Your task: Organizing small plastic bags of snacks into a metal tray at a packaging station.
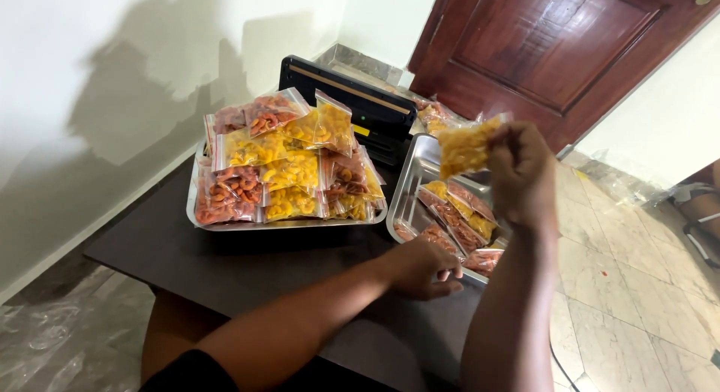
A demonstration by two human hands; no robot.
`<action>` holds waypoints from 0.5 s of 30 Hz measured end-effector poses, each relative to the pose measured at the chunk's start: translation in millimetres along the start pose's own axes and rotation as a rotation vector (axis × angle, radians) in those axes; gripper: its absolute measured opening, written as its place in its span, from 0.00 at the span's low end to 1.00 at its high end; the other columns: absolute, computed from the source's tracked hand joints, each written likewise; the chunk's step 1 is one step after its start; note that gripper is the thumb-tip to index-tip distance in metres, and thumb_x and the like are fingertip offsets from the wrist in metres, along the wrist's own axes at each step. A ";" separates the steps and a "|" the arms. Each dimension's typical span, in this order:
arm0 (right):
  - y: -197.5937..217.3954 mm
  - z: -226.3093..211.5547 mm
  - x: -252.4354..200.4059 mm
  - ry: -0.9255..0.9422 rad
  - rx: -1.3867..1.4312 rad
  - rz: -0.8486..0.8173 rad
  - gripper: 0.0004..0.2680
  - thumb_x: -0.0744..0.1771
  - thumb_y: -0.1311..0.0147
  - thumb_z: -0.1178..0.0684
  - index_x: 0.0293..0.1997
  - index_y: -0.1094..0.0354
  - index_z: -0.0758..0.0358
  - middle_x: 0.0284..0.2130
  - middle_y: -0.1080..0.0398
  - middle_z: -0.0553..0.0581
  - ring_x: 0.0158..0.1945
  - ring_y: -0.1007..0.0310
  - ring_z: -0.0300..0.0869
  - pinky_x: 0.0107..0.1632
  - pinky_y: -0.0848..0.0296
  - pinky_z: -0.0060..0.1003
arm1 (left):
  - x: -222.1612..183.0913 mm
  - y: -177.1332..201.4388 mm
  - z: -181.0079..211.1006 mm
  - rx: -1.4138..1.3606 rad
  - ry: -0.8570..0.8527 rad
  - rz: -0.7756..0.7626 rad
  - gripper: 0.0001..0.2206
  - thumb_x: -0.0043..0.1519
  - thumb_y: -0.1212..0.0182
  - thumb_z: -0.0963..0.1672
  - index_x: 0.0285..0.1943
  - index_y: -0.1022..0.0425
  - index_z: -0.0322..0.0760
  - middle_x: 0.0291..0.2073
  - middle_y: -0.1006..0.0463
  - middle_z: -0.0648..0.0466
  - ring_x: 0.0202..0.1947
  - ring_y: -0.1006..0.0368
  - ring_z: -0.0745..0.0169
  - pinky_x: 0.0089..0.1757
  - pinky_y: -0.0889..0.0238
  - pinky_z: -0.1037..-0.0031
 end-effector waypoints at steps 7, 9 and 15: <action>-109.5 -44.7 1.9 -0.037 0.296 -0.356 0.06 0.69 0.46 0.59 0.50 0.28 0.66 0.38 0.25 0.68 0.39 0.21 0.52 0.46 0.22 0.47 | -14.6 15.6 12.9 -0.063 -0.003 0.103 0.13 0.64 0.42 0.51 0.46 0.21 0.42 0.26 0.21 0.54 0.37 0.22 0.53 0.45 0.34 0.64; -135.3 -60.8 0.0 0.007 0.361 -0.401 0.06 0.67 0.46 0.60 0.47 0.27 0.63 0.31 0.24 0.61 0.34 0.20 0.46 0.41 0.21 0.41 | -15.5 17.1 8.9 -0.055 0.010 0.116 0.12 0.63 0.42 0.50 0.45 0.21 0.41 0.27 0.21 0.52 0.37 0.23 0.51 0.45 0.34 0.62; -204.2 -32.7 -10.0 0.064 0.130 -0.194 0.05 0.66 0.42 0.54 0.43 0.27 0.58 0.28 0.27 0.58 0.32 0.22 0.52 0.37 0.23 0.42 | -23.6 -2.8 -23.8 -0.048 0.078 0.191 0.12 0.63 0.43 0.48 0.43 0.20 0.38 0.27 0.21 0.49 0.38 0.23 0.45 0.44 0.34 0.59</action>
Point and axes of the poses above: each hand's wrist, its own x-axis towards the middle knuckle, its own y-axis out of the back of the hand, z = x × y, the point moved 1 cm from there along x, towards the middle knuckle
